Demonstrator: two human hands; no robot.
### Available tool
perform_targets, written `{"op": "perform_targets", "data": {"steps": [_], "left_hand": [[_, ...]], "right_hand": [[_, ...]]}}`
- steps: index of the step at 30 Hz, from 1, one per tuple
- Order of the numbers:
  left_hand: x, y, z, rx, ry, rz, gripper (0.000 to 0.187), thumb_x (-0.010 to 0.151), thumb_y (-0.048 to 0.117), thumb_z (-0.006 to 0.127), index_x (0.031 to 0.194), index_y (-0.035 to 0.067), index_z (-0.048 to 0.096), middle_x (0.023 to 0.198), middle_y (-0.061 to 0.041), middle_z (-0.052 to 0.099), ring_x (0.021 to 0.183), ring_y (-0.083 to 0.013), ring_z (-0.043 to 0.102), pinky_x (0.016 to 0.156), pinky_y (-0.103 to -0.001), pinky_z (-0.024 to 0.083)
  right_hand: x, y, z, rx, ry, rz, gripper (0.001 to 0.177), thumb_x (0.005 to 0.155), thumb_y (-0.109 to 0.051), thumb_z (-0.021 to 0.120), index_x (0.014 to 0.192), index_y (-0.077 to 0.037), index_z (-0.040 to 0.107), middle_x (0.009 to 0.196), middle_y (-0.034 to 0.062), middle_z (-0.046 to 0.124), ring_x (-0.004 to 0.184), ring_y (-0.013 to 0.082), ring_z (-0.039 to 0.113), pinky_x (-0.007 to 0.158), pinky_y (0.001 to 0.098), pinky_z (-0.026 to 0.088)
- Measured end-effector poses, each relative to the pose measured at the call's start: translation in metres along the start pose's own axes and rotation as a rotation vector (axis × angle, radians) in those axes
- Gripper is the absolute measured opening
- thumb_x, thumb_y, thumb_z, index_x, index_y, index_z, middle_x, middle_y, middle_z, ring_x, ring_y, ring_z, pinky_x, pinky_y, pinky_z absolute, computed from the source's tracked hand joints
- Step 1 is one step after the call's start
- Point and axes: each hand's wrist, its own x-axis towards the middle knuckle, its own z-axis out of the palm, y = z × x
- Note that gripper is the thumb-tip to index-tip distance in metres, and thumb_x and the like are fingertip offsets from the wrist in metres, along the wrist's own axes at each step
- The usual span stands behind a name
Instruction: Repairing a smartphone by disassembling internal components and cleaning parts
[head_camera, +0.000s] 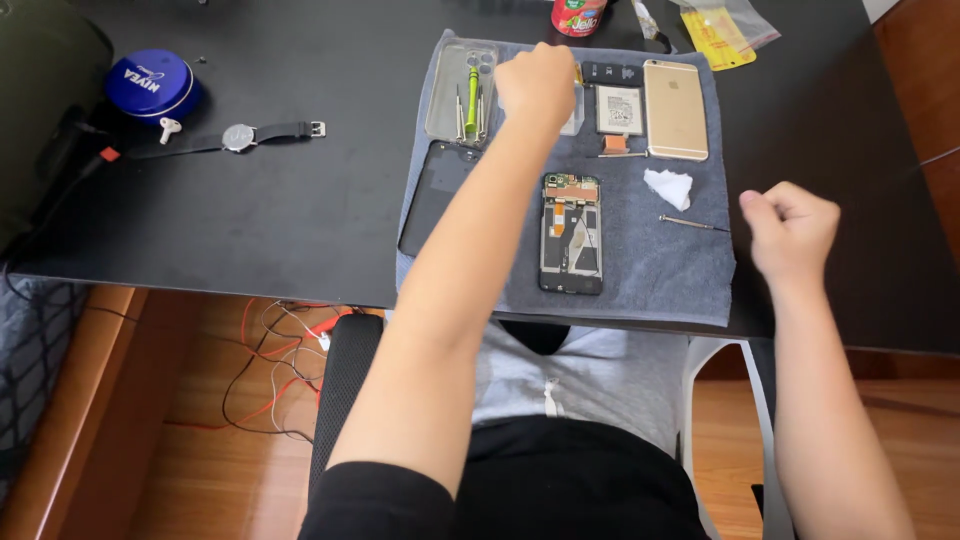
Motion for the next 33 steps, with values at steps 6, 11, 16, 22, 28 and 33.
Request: {"op": "perform_targets", "data": {"steps": [6, 11, 16, 22, 28, 33], "left_hand": [[0.013, 0.022, 0.004, 0.094, -0.083, -0.110, 0.033, 0.073, 0.003, 0.073, 0.102, 0.019, 0.074, 0.100, 0.002, 0.073, 0.082, -0.0348, 0.073, 0.053, -0.046, 0.053], [0.018, 0.024, 0.011, 0.058, -0.100, -0.148, 0.037, 0.075, -0.004, 0.072, 0.107, 0.015, 0.073, 0.104, -0.003, 0.074, 0.091, -0.0364, 0.072, 0.062, -0.050, 0.060], [0.016, 0.022, 0.001, -0.019, -0.110, -0.141, 0.043, 0.075, -0.003, 0.072, 0.114, 0.017, 0.072, 0.117, -0.001, 0.069, 0.104, -0.0340, 0.069, 0.062, -0.052, 0.061], [0.016, -0.003, -0.019, 0.002, 0.158, 0.024, 0.020, 0.080, 0.006, 0.077, 0.099, 0.014, 0.075, 0.099, -0.004, 0.073, 0.093, -0.0337, 0.074, 0.068, -0.048, 0.062], [-0.062, -0.049, -0.077, -0.512, 0.342, -0.033, 0.007, 0.076, 0.011, 0.046, 0.078, 0.013, 0.039, 0.079, -0.011, 0.057, 0.072, -0.0420, 0.057, 0.057, -0.051, 0.040], [-0.127, -0.069, -0.062, -1.232, 0.174, 0.174, 0.009, 0.092, 0.009, 0.058, 0.096, 0.010, 0.067, 0.081, -0.005, 0.076, 0.059, -0.0132, 0.074, 0.038, -0.023, 0.056]], "right_hand": [[-0.006, -0.005, 0.015, -0.044, 0.001, -0.260, 0.040, 0.107, 0.003, 0.074, 0.072, -0.003, 0.056, 0.058, 0.0000, 0.039, 0.058, 0.0098, 0.034, 0.059, 0.0285, 0.025], [-0.007, -0.012, 0.013, -0.054, -0.021, -0.282, 0.042, 0.105, 0.007, 0.074, 0.071, -0.003, 0.053, 0.059, 0.0005, 0.037, 0.059, 0.0118, 0.032, 0.060, 0.0296, 0.026], [-0.006, -0.013, 0.013, -0.052, -0.020, -0.273, 0.039, 0.105, 0.005, 0.075, 0.073, -0.004, 0.056, 0.060, 0.0006, 0.037, 0.060, 0.0118, 0.033, 0.061, 0.0299, 0.026], [-0.005, -0.018, 0.015, -0.070, -0.011, -0.339, 0.045, 0.103, 0.011, 0.074, 0.069, -0.004, 0.049, 0.061, 0.0010, 0.032, 0.061, 0.0148, 0.031, 0.061, 0.0313, 0.026], [-0.007, -0.014, 0.014, -0.033, 0.014, -0.245, 0.034, 0.107, 0.004, 0.075, 0.077, -0.002, 0.060, 0.065, 0.0025, 0.045, 0.064, 0.0126, 0.040, 0.065, 0.0310, 0.031], [-0.008, -0.047, 0.022, 0.084, -0.040, -0.253, 0.026, 0.107, 0.002, 0.072, 0.082, -0.002, 0.066, 0.074, 0.0044, 0.058, 0.070, 0.0115, 0.047, 0.068, 0.0298, 0.034]]}}
